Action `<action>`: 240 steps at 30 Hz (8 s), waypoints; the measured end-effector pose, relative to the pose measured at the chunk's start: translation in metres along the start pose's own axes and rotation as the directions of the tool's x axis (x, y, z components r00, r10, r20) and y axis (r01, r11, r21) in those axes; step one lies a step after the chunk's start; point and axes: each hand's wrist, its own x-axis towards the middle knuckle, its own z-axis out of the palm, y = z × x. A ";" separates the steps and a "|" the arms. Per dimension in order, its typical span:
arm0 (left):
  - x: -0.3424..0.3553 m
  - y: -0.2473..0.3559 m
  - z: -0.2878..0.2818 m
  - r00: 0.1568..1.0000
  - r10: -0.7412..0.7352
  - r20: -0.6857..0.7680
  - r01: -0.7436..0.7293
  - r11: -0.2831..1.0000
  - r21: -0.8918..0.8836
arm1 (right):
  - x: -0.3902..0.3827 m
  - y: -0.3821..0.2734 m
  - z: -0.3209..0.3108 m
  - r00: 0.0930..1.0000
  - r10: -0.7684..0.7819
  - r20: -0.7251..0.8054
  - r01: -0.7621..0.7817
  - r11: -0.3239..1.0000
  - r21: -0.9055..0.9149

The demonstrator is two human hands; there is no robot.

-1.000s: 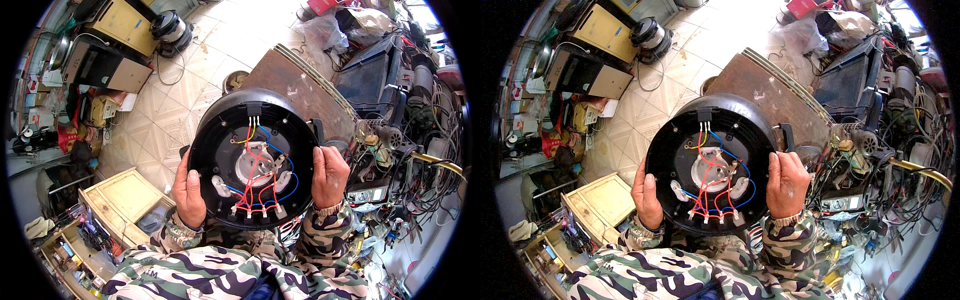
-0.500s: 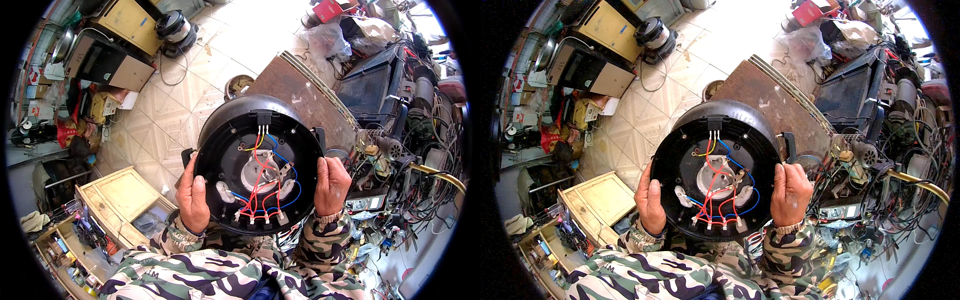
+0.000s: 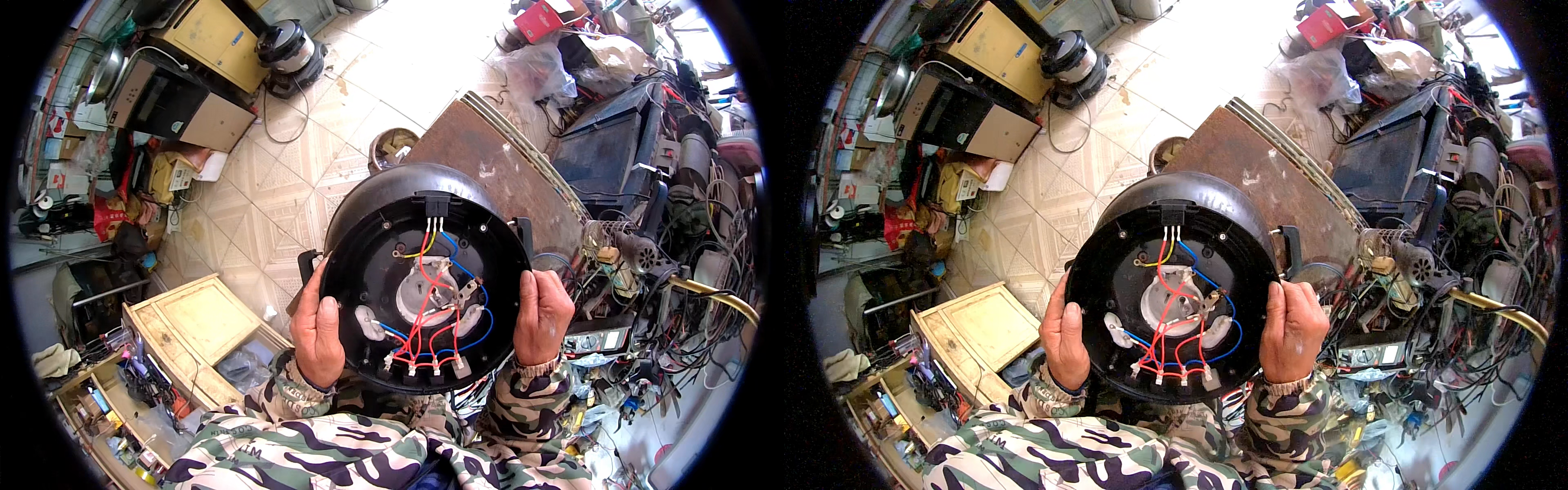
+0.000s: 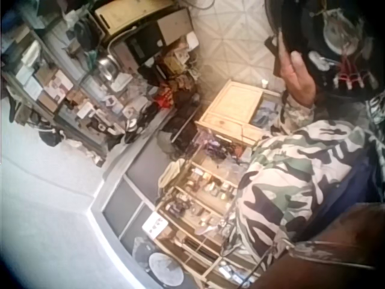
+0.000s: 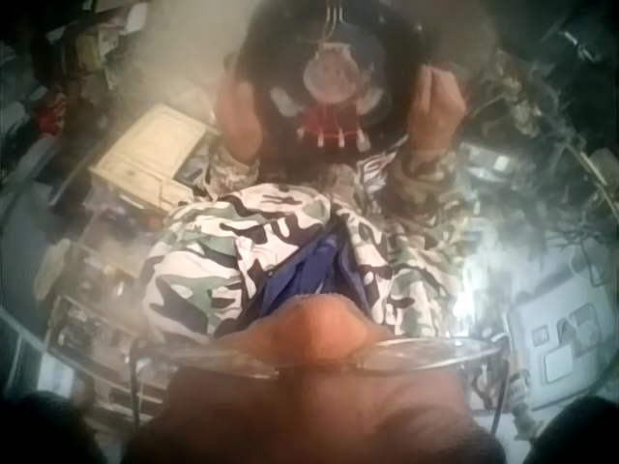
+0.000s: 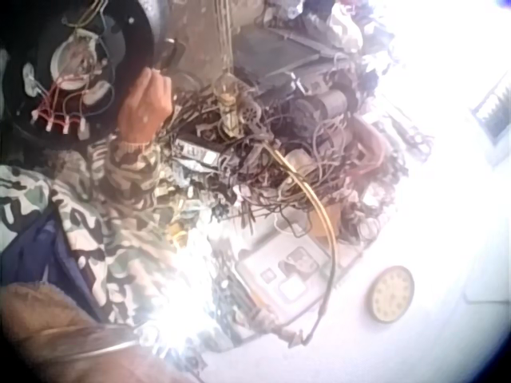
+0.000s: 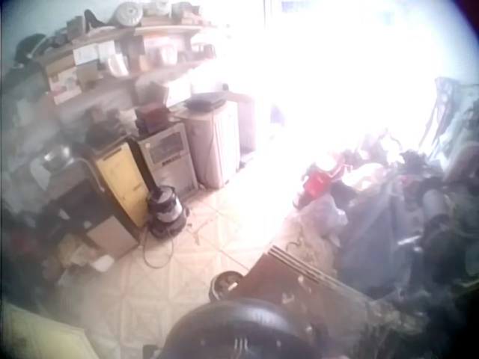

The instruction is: The person holds a circular electronic component, likely a speaker or motor, and manipulates its internal wiring. They use pliers to adjust connections and inspect the assembly throughout the clip.

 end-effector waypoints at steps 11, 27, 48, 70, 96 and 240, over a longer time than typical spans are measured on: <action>-0.003 0.002 0.000 0.999 -0.039 -0.003 0.038 0.999 -0.034 | 0.001 -0.002 -0.002 1.000 0.003 0.026 -0.003 1.000 0.001; -0.017 0.001 -0.004 0.998 -0.061 -0.002 0.061 0.998 0.007 | 0.005 -0.006 -0.004 0.998 0.001 0.068 0.001 1.000 -0.025; -0.017 -0.002 0.002 0.999 -0.040 -0.027 0.038 0.996 -0.078 | 0.006 -0.005 -0.003 0.998 0.004 0.055 -0.003 1.000 -0.017; -0.022 -0.002 -0.005 0.998 -0.061 -0.034 0.064 0.993 0.095 | 0.007 -0.006 -0.004 0.997 -0.013 0.077 0.015 0.999 -0.031; -0.018 -0.001 -0.005 1.000 -0.015 -0.011 0.015 0.998 0.061 | 0.005 -0.002 -0.004 0.997 -0.008 0.078 0.009 1.000 -0.016; -0.020 -0.018 0.004 0.997 0.026 -0.070 -0.032 0.996 -0.082 | 0.004 0.004 -0.003 0.997 -0.072 -0.017 0.074 0.987 0.145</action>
